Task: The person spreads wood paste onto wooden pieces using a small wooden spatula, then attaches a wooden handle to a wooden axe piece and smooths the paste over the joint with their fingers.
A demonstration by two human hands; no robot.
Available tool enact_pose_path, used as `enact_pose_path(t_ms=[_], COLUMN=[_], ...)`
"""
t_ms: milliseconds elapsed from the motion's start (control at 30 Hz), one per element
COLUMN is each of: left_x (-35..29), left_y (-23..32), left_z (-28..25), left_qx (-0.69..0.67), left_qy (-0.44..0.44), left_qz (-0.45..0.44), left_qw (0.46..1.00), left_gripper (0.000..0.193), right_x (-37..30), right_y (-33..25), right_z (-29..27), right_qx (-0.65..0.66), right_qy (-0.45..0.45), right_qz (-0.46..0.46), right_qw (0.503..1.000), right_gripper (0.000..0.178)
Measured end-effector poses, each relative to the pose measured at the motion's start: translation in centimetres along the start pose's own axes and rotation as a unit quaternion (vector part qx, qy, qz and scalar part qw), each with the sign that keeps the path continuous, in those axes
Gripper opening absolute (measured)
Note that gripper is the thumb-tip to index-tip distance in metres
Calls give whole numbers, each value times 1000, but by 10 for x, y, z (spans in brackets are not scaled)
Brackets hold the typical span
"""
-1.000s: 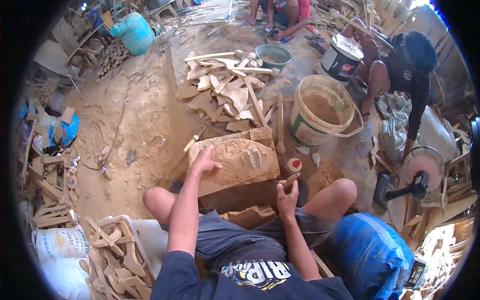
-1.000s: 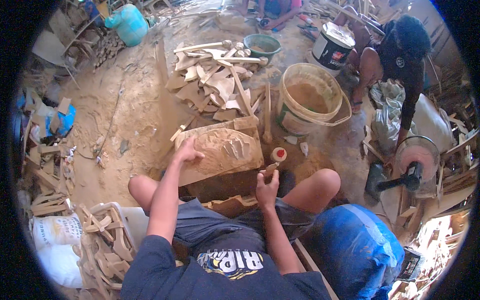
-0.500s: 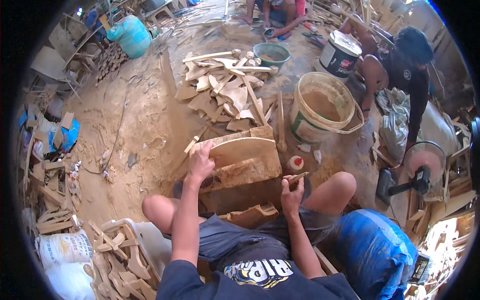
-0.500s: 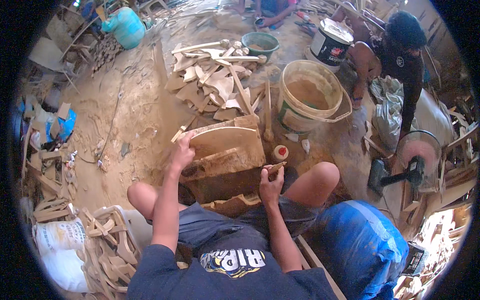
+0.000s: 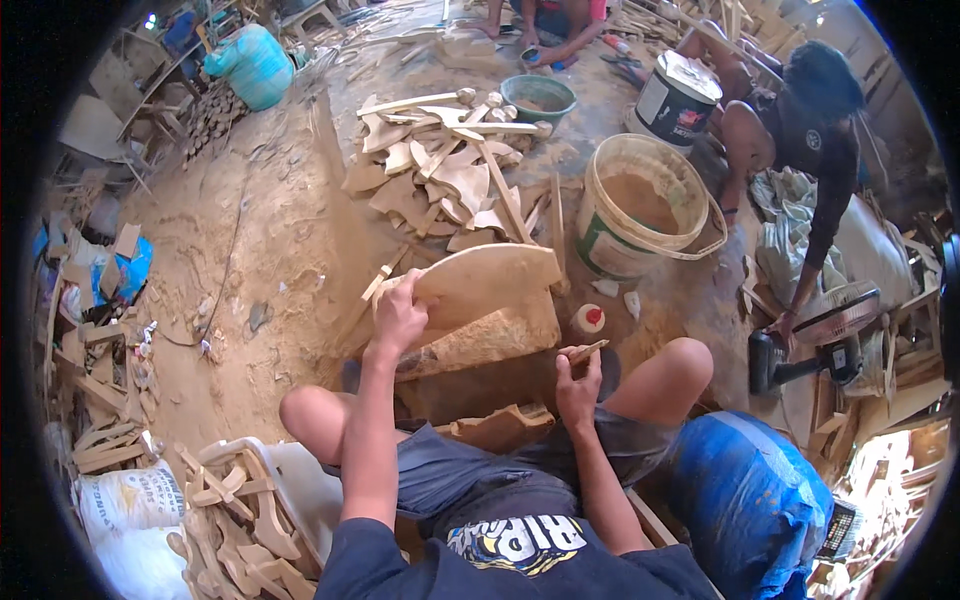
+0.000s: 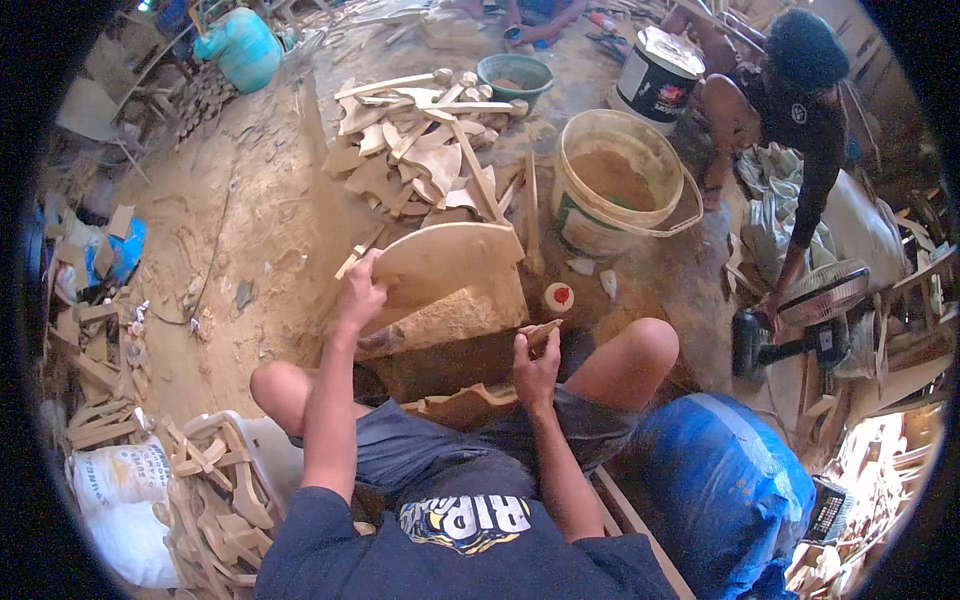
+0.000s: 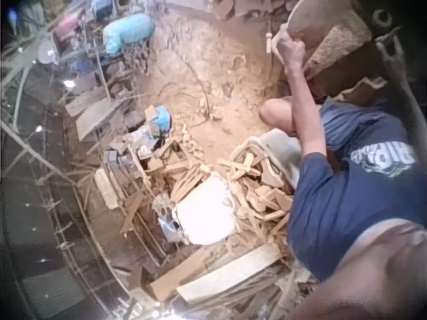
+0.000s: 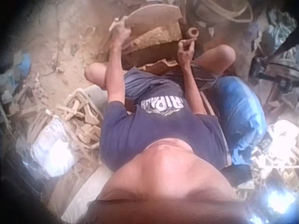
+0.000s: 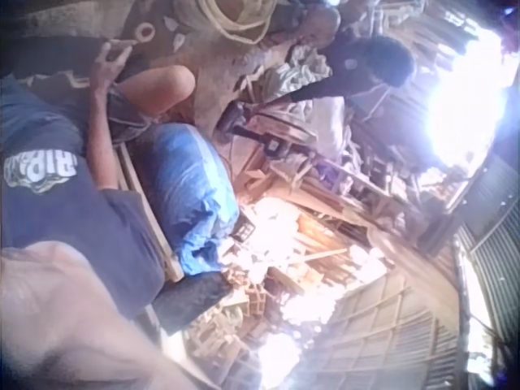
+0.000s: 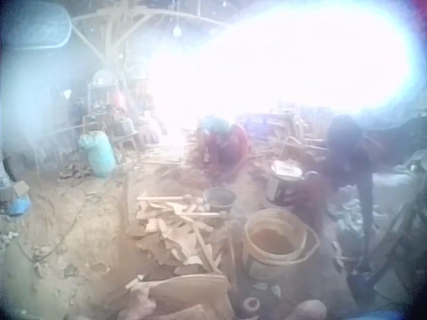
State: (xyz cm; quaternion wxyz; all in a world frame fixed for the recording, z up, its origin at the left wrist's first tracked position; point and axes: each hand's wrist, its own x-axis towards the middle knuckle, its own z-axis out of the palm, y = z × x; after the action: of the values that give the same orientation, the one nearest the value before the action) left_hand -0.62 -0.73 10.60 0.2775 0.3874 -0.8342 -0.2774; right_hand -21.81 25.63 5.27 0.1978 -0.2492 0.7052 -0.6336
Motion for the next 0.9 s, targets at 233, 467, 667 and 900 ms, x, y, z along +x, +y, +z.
enact_pose_path(t_ms=[233,467,667,900], left_x=[-4,13,-18,-42], left_y=[-4,-50,-85,-94], left_z=[16,45,108,126], left_qx=[71,-57,54,137], left_qy=[-91,-117,-90,28], left_qz=[-66,-109,-107,42], left_qw=[991,986,989,989], left_gripper=[44,53,72,43], right_x=[-1,-12,-34,-31], right_y=[1,22,40,69], right_z=[2,14,21,48], right_qx=[1,-100,-146,-205], right_qy=[-25,-76,-143,-164], right_qz=[7,33,99,135], right_qw=[1000,992,974,955], right_gripper=[15,22,31,35])
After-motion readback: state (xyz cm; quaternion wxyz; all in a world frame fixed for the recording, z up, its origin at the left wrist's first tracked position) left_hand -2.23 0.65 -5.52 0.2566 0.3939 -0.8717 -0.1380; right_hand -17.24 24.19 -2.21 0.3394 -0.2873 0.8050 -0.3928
